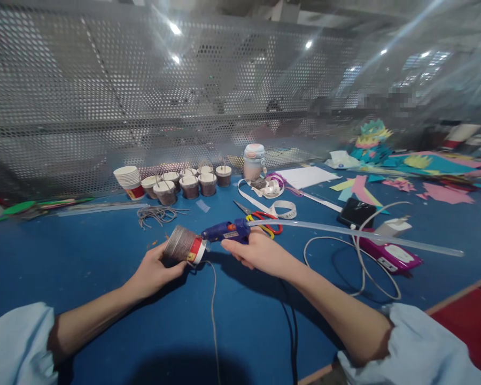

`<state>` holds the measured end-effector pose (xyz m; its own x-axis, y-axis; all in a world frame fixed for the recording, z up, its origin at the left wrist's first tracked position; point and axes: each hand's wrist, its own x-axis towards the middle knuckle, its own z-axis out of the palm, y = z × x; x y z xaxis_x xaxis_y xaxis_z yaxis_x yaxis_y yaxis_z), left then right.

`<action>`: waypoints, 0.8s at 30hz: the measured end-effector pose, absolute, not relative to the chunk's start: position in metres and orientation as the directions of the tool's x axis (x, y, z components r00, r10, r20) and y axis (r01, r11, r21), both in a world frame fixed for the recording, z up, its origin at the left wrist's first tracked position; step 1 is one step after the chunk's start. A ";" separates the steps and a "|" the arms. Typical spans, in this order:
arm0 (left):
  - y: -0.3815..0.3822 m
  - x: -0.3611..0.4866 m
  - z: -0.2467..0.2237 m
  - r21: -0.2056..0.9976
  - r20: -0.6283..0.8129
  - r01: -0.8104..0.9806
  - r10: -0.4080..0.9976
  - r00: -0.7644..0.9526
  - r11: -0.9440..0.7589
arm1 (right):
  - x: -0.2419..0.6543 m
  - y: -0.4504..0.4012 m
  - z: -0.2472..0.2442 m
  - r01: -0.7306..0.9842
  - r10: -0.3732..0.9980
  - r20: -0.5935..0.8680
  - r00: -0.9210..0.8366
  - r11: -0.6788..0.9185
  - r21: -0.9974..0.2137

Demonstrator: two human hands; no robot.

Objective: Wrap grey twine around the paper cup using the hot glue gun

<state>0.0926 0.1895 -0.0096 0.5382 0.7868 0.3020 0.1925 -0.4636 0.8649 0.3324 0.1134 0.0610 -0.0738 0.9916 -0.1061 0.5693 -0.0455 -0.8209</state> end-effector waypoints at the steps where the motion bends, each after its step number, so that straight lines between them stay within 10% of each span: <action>1: 0.189 0.093 -0.010 0.866 0.302 0.190 0.786 0.539 -0.463 | 0.334 0.116 0.059 0.563 0.993 -0.105 -0.058 -0.054 -0.825; 11: 0.193 0.095 -0.008 0.860 0.316 0.226 0.825 0.469 -0.458 | 0.351 0.155 0.012 0.872 0.953 0.290 0.081 0.074 -0.484; 24: 0.200 0.100 -0.009 0.890 0.332 0.204 0.887 0.321 -0.407 | 0.358 0.137 0.009 0.927 0.964 0.252 0.085 0.016 -0.374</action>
<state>0.1003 0.1996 -0.0091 0.3210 0.8871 0.3317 0.2040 -0.4068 0.8905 0.3576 0.1374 0.0089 0.0851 0.9641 0.2515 0.9274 0.0156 -0.3736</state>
